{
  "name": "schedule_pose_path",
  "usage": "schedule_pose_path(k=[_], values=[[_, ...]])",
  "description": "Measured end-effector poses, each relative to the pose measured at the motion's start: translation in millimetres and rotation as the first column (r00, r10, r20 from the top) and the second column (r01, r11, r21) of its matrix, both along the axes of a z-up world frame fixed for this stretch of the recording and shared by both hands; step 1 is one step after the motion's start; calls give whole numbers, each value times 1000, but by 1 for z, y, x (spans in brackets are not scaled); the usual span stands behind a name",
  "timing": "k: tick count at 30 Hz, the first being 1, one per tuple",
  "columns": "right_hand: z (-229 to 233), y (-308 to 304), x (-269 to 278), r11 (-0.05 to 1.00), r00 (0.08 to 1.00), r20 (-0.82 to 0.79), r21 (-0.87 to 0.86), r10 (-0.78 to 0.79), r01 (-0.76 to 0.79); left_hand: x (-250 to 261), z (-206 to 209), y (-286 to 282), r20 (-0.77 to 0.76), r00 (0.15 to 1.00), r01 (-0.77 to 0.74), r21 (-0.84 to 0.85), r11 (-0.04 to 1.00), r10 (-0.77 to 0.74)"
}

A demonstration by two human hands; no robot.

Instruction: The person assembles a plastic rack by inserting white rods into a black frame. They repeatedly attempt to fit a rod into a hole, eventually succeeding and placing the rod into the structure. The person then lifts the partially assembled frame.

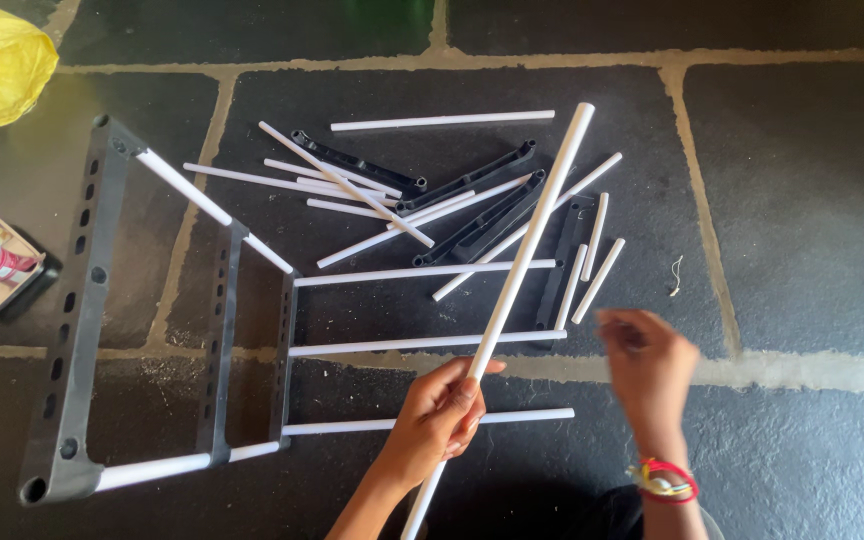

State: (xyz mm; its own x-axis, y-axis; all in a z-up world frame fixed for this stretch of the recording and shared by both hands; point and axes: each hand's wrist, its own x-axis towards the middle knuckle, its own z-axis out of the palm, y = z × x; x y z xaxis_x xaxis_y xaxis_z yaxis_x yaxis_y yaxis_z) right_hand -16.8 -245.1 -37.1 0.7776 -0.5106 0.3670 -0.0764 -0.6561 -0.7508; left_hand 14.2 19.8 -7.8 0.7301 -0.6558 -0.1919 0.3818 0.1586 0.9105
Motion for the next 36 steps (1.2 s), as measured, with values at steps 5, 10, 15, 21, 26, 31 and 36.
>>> schedule_pose_path(k=[5, 10, 15, 21, 26, 31, 36], values=[[-11, -53, -22, 929, 955, -76, -264, -288, 259, 0, 6, 0, -8, 999, 35, 5, 999, -35], [-15, -95, -38, 565, 647, -234, -740, -726, 366, -2, 22, 1, 247, 965, 32, 224, 974, -88], [-54, -133, -31, 778, 745, -318, -478, -587, 408, -5, 38, 16, 566, 784, -175, 597, 783, -257], [-81, -144, -34, 979, 977, 58, 32, -204, 203, -12, -9, 28, 595, 675, -219, 727, 651, -437], [34, 0, -28, 812, 963, -4, -537, 269, -229, -21, -17, 22, 614, 647, -168, 692, 702, -452], [87, 116, -8, 576, 294, -646, 278, 705, -769, -21, 28, 56, 771, 524, -243, 543, 804, -362], [82, 128, -8, 631, 86, -804, 392, 589, -669, -16, 29, 89, 724, 615, -315, 590, 743, -313]])
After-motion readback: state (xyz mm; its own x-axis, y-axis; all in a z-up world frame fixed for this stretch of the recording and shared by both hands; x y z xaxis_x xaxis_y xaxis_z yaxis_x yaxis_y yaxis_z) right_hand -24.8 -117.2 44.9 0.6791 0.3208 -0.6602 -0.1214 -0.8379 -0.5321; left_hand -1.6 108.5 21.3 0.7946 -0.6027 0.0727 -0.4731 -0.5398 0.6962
